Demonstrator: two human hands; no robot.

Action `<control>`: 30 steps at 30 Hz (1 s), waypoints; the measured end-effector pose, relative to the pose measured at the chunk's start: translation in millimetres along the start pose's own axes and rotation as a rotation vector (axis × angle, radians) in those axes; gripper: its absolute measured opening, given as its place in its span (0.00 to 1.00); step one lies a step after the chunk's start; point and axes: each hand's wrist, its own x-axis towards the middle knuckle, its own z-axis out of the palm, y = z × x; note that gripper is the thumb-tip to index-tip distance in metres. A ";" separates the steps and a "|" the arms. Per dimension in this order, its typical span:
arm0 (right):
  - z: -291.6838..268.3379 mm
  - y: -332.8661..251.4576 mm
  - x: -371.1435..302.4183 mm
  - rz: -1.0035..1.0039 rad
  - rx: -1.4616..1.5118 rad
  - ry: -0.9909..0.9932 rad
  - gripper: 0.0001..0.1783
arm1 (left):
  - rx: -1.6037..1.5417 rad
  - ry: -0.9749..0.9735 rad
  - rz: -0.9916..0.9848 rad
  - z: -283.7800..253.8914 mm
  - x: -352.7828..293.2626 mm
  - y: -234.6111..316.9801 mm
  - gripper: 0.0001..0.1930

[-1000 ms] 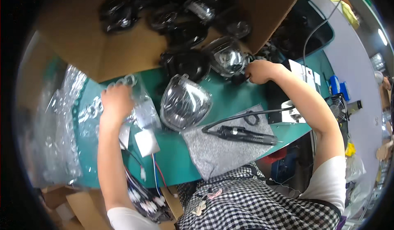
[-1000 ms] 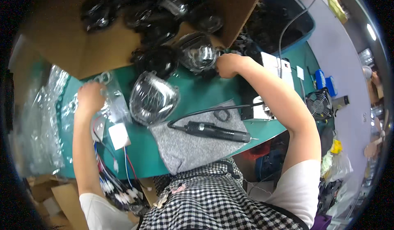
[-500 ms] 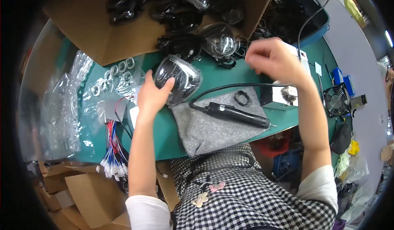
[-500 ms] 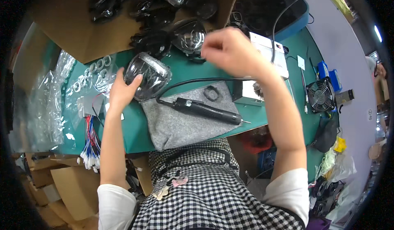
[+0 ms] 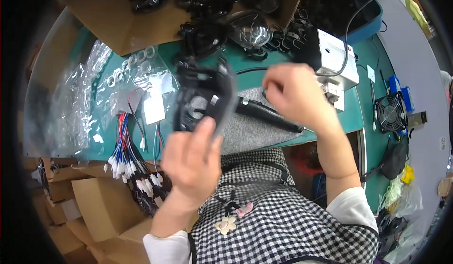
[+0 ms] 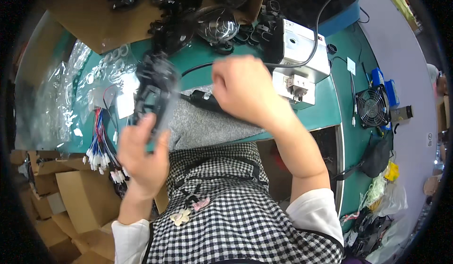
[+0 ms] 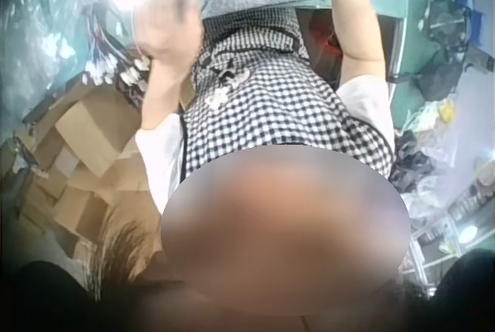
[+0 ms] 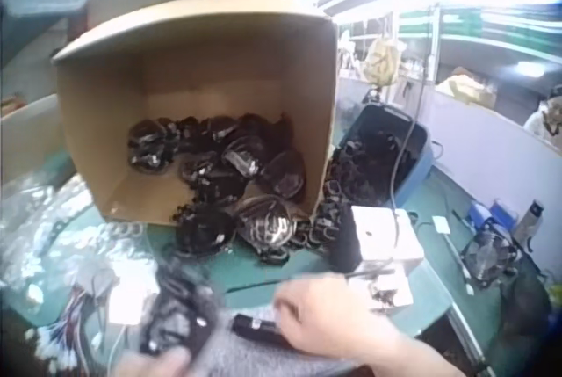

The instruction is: The person repeatedly takes black plastic housing units from a cardboard box and places them on a workbench. They use a handheld electric screwdriver to drive screws into the units, securing internal components. The person handles the units one at a time, performing the same assembly steps for each item.

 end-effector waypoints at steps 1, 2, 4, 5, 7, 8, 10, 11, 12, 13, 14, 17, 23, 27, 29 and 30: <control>12.9 9.7 -17.1 0.109 -0.099 -0.133 0.08 | -0.031 -0.034 -0.004 8.5 -9.0 8.0 0.23; 29.1 22.3 -30.6 0.214 -0.198 -0.268 0.10 | -0.060 -0.066 -0.012 17.7 -16.5 15.7 0.23; 52.6 39.1 -46.8 0.322 -0.227 -0.176 0.12 | 0.041 -0.190 -0.071 38.4 -34.7 22.1 0.22; 58.9 45.4 -52.2 0.375 -0.242 -0.130 0.13 | 0.055 -0.250 -0.073 46.4 -39.2 24.9 0.21; 65.8 49.1 -54.6 0.423 -0.108 -0.093 0.15 | 0.104 -0.391 -0.064 57.7 -49.3 28.8 0.20; 67.0 49.5 -55.4 0.446 -0.041 -0.075 0.16 | 0.163 -0.430 -0.062 61.1 -57.4 31.9 0.22; 61.9 47.7 -60.2 0.334 0.067 -0.161 0.27 | 0.163 -0.518 -0.055 58.8 -60.1 28.1 0.23; 63.1 46.8 -67.6 0.254 0.067 -0.192 0.31 | 0.146 -0.516 -0.074 57.9 -57.0 27.9 0.23; 64.4 48.4 -74.2 0.179 0.064 -0.222 0.36 | 0.122 -0.516 -0.091 57.5 -52.0 28.5 0.23; 67.3 51.5 -75.5 0.125 0.032 -0.213 0.44 | 0.099 -0.517 -0.107 58.4 -47.1 28.2 0.23; 70.5 51.8 -75.9 0.185 -0.004 -0.194 0.44 | 0.067 -0.508 -0.185 62.5 -43.3 26.5 0.24; 73.6 43.9 -69.7 0.340 -0.123 -0.109 0.43 | 0.061 -0.439 -0.191 71.2 -30.0 22.9 0.22; 38.7 29.0 -58.4 0.395 -0.104 0.349 0.44 | 0.115 -0.498 -0.024 86.8 -43.4 19.9 0.21; 58.0 28.9 -69.3 0.362 0.062 0.309 0.41 | -0.097 -0.545 -0.017 67.8 -20.6 10.7 0.17; 62.8 31.6 -75.8 0.381 0.062 0.271 0.31 | -0.166 -0.249 -0.027 36.6 11.9 -22.2 0.13; 63.6 33.4 -81.4 0.411 0.041 0.268 0.28 | -0.173 -0.030 -0.028 24.2 29.8 -52.4 0.10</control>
